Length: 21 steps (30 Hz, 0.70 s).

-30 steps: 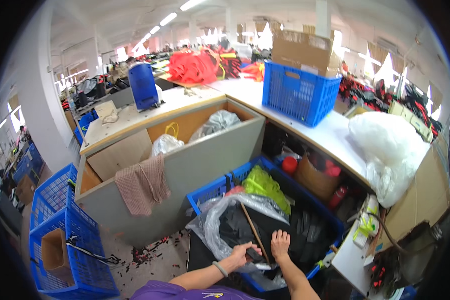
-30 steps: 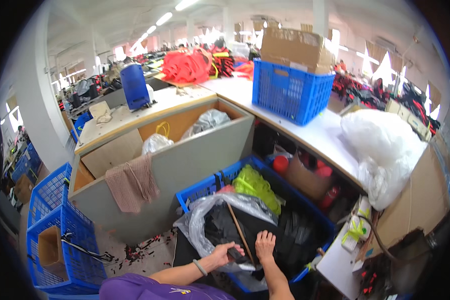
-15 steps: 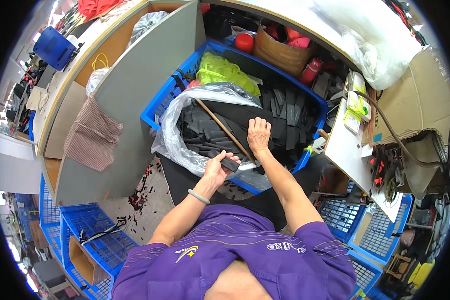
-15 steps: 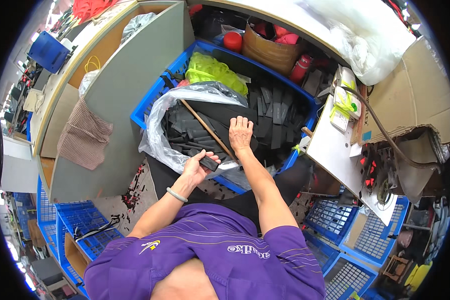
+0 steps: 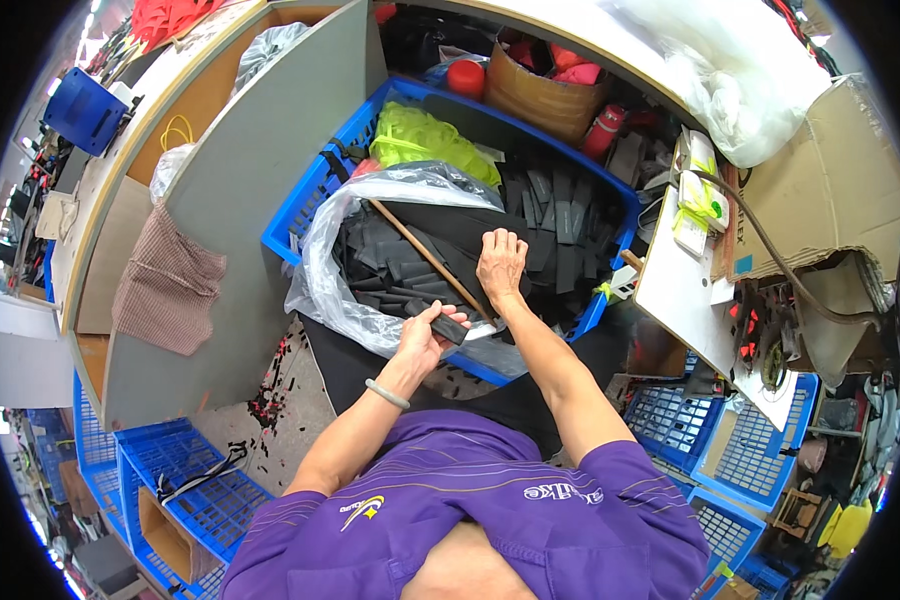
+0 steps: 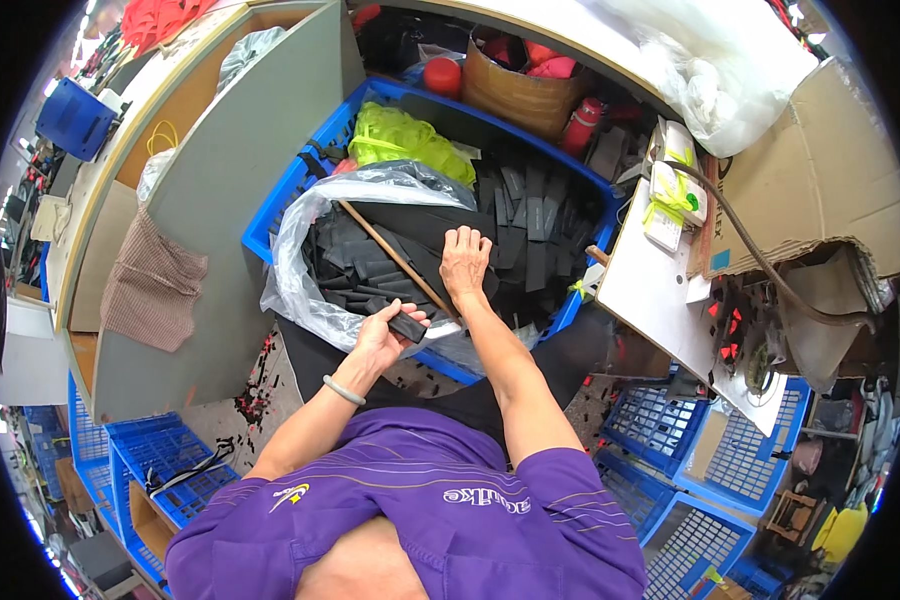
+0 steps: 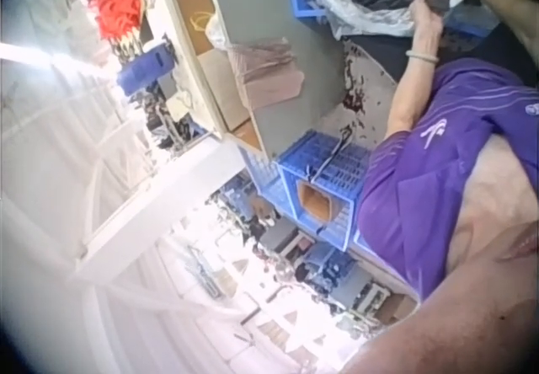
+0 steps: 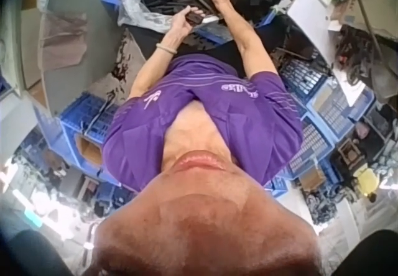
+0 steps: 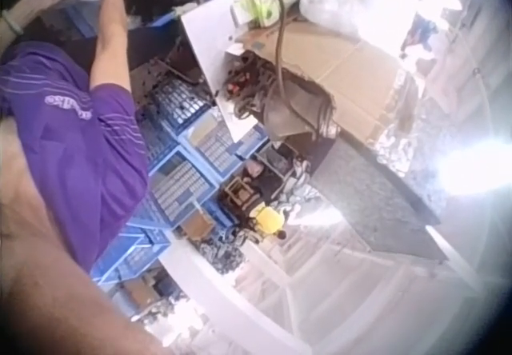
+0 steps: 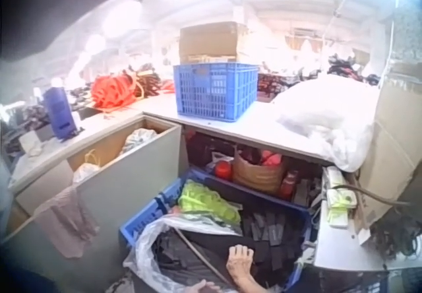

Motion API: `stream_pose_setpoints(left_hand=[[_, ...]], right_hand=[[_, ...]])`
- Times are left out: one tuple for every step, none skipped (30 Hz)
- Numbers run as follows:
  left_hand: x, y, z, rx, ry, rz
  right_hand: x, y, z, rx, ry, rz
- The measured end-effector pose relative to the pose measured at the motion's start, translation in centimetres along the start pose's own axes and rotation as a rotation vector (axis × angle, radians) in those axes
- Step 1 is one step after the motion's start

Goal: Assembling black fabric straps using a wooden stick to assist in a factory setting.

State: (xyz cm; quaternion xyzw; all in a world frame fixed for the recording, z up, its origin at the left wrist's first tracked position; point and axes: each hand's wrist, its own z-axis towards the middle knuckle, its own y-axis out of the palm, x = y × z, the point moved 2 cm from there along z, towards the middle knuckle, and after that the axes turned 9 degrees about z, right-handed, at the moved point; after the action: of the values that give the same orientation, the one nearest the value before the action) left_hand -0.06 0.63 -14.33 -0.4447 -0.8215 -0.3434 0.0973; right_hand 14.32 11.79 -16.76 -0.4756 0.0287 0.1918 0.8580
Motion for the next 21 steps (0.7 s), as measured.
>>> stream_pose_setpoints(left_hand=[[0.0, 0.0, 0.1, 0.0, -0.004, 0.002], [0.0, 0.1, 0.3, -0.004, -0.005, 0.004], [0.2, 0.2, 0.4, -0.024, 0.002, 0.009], [0.5, 0.4, 0.6, -0.045, 0.008, 0.016], [0.7, 0.4, 1.1, -0.047, 0.004, 0.02], [1.0, 0.5, 1.9, -0.11, 0.057, 0.006], [1.6, 0.8, 2.1, -0.165, 0.11, -0.014], [2.2, 1.0, 2.3, -0.177, 0.132, -0.027], [2.6, 0.8, 3.1, -0.236, 0.133, -0.051], [3.2, 0.4, 3.9, -0.296, 0.144, -0.063], [3.6, 0.3, 4.5, -0.358, 0.153, -0.072], [4.2, 1.6, 3.6, -0.315, 0.173, -0.095], [4.9, 2.9, 2.4, -0.318, 0.229, -0.111], [5.5, 3.5, 1.3, -0.301, 0.267, -0.072], [5.6, 3.8, 0.6, -0.285, 0.304, -0.032], [5.3, 3.6, 0.6, -0.309, 0.337, 0.059], [4.6, 3.5, 0.6, -0.318, 0.317, 0.07], [4.0, 4.3, -0.5, -0.349, 0.333, 0.172], [3.2, 5.0, -1.2, -0.385, 0.347, 0.273], [1.9, 5.4, -1.7, -0.406, 0.319, 0.325], [0.6, 6.1, -2.7, -0.4, 0.305, 0.413]], right_hand=[[0.2, -0.1, 0.3, 0.002, 0.001, -0.004], [0.5, -0.3, 0.4, -0.002, 0.022, 0.047], [0.4, -0.6, 0.7, -0.007, 0.04, 0.101], [0.3, -1.0, 0.8, -0.007, 0.042, 0.099], [0.1, -1.5, 0.6, -0.005, 0.043, 0.205], [0.0, -2.3, 0.5, -0.002, 0.042, 0.307], [-0.7, -3.6, 0.3, -0.046, 0.069, 0.488], [-0.9, -4.9, -0.2, -0.171, 0.251, 0.645], [-1.6, -7.1, -0.5, -0.294, 0.435, 0.797], [-1.6, -9.0, -1.2, -0.31, 0.463, 0.935], [-1.1, -10.6, -2.2, -0.32, 0.493, 1.073], [0.0, -11.7, -3.9, -0.382, 0.611, 1.215], [0.6, -13.5, -5.3, -0.392, 0.683, 1.359], [1.1, -15.2, -6.8, -0.384, 0.774, 1.413], [2.0, -16.7, -8.5, -0.412, 0.863, 1.425], [3.2, -18.0, -10.5, -0.451, 0.941, 1.383], [3.9, -18.8, -12.0, -0.492, 1.02, 1.341], [3.9, -19.3, -13.0, -0.464, 1.051, 1.335], [4.1, -19.9, -13.6, -0.404, 0.999, 1.295], [4.2, -20.3, -14.0, -0.348, 0.948, 1.252], [3.6, -20.2, -13.3, -0.302, 0.881, 1.209]])
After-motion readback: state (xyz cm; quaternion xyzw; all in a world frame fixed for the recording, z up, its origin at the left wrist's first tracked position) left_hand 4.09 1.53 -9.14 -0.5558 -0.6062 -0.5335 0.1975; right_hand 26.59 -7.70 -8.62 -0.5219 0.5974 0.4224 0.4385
